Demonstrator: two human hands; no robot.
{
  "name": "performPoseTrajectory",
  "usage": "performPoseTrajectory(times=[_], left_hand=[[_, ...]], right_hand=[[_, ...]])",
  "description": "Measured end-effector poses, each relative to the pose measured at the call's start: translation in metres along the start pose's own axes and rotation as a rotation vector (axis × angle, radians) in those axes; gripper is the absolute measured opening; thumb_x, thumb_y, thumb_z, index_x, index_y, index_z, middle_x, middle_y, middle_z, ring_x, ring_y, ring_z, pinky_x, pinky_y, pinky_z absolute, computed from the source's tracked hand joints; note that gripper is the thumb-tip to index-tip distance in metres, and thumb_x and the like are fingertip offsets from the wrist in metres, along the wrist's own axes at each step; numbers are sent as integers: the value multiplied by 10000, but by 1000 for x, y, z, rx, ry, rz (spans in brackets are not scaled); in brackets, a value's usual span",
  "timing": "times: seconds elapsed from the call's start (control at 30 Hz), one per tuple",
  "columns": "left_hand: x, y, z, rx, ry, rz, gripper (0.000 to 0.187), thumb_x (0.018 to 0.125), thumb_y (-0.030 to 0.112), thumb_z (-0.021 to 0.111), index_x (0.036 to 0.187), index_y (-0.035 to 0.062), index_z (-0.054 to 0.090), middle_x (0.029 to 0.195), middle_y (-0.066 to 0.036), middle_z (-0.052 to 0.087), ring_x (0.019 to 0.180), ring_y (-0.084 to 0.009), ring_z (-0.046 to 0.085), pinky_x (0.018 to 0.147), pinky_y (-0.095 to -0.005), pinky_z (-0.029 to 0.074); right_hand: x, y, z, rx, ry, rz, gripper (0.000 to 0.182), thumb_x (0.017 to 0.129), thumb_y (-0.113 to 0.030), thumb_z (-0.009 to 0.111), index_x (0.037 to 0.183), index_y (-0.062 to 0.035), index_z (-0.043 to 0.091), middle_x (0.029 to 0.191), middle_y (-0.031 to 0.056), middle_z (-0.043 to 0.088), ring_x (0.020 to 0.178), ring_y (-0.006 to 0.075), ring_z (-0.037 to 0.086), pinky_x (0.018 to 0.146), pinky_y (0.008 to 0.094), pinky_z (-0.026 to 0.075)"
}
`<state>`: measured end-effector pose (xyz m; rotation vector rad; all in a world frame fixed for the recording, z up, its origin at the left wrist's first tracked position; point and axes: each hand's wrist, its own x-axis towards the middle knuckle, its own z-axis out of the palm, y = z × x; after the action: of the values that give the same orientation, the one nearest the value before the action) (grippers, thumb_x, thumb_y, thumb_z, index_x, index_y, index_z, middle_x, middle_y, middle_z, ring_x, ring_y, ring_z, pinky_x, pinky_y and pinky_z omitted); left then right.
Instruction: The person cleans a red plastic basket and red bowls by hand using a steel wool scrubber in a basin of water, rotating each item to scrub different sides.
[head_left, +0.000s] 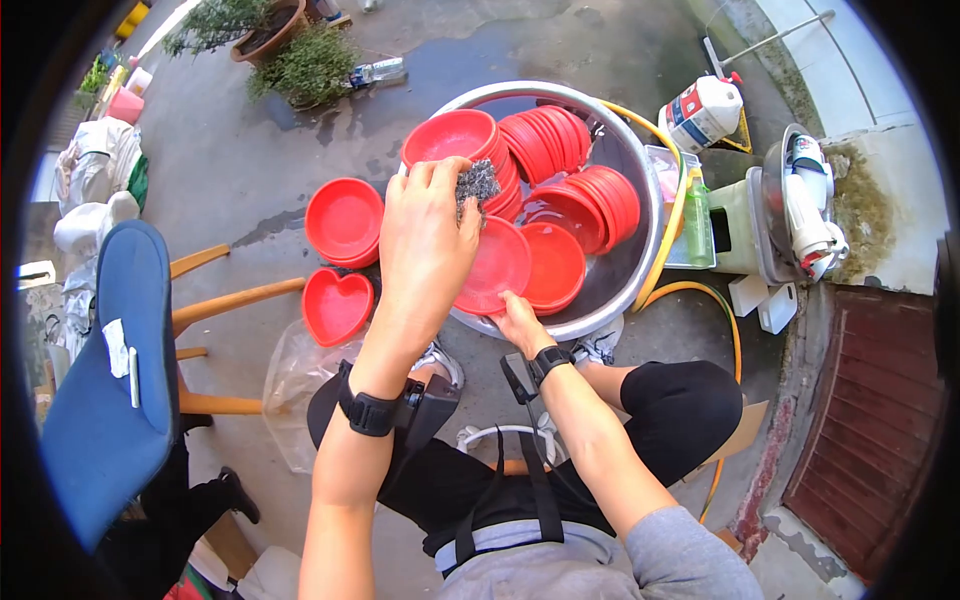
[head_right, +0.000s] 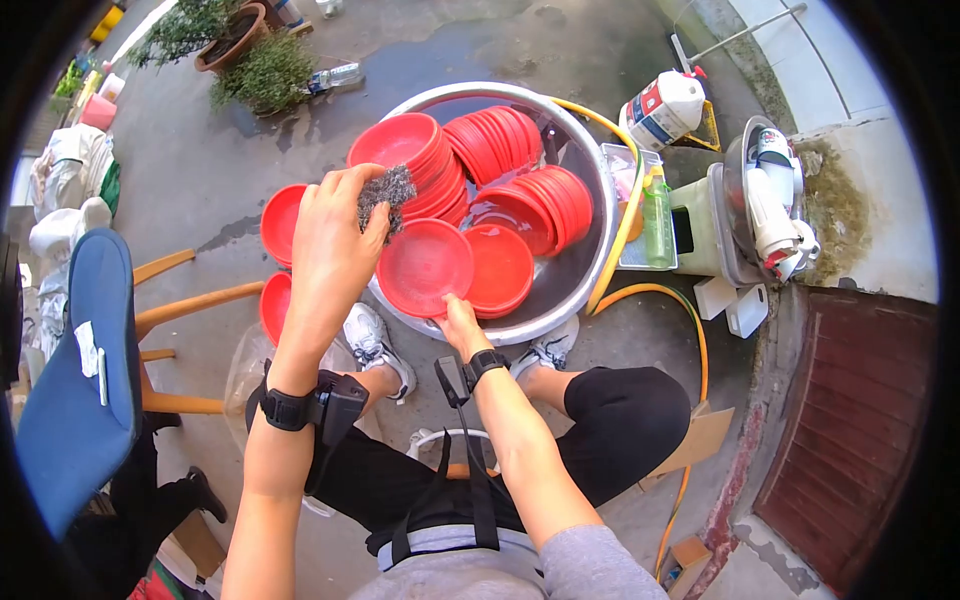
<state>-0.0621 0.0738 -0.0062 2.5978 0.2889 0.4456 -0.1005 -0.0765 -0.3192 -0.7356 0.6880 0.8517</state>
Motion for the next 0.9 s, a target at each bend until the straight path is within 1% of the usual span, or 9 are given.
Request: performPoseTrajectory(times=[0.17,0.4,0.47,0.5,0.67,0.73,0.77,0.83,0.9], left_hand=[[-3,-11,2,20,-2,-3,343,797,71,653,1134,39,598,1079,-156,608,993,-336,545,893,-414,446],[-26,-32,19,-9,-119,0,340,792,81,667,1127,57,609,1055,-135,623,968,-327,565,879,-411,460],[-35,-36,26,-46,-151,-2,328,794,81,661,1118,58,612,1054,-133,621,965,-331,567,875,-412,461],[-39,-38,33,-45,-155,1,328,794,81,661,1118,58,612,1054,-133,621,965,-331,567,875,-412,461],[-68,-52,104,-213,-439,-74,308,824,116,645,1124,52,620,1096,-162,626,1043,-337,590,913,-410,464],[-84,-64,151,-495,-525,-293,306,840,121,647,1135,46,619,1120,-162,637,1090,-311,595,945,-379,455],[-91,-68,169,-496,-528,-296,306,840,121,647,1135,46,619,1120,-162,637,1090,-311,595,945,-379,455],[-103,-80,201,-601,-495,-506,316,843,115,658,1148,44,615,1142,-154,641,1111,-291,595,959,-355,447],[-122,-104,235,-536,-430,-472,324,839,107,662,1153,46,612,1141,-154,641,1105,-293,596,957,-361,448]], right_hand=[[-3,-1,-6,-197,227,-79,293,920,-27,435,1187,44,535,1177,158,599,1072,292,603,953,455,501],[-13,-27,-51,-139,502,-192,289,890,-8,465,1163,34,550,1107,144,612,980,286,627,873,446,546],[24,-24,-108,-579,621,-272,300,867,-126,536,1073,66,639,1005,165,685,928,259,660,836,407,516],[-21,-50,-64,-800,701,-236,315,860,-188,569,1045,48,667,997,211,698,953,307,668,862,412,497],[-24,-67,-64,-1176,650,-295,360,862,-298,620,1050,2,684,1051,242,673,1034,392,633,880,442,486],[-31,-70,-50,-1276,585,-246,360,857,-305,620,1041,-5,694,1040,236,679,1029,383,639,882,437,487],[-29,-69,-49,-1288,570,-229,377,848,-322,621,1042,-7,696,1024,241,680,1023,384,640,886,434,486],[-24,-67,-48,-1292,554,-210,388,846,-333,619,1044,-8,695,1025,241,679,1026,384,639,888,435,485],[-28,-71,-40,-1332,502,-124,428,842,-360,613,1048,7,690,1051,252,668,1059,380,626,908,432,480]])
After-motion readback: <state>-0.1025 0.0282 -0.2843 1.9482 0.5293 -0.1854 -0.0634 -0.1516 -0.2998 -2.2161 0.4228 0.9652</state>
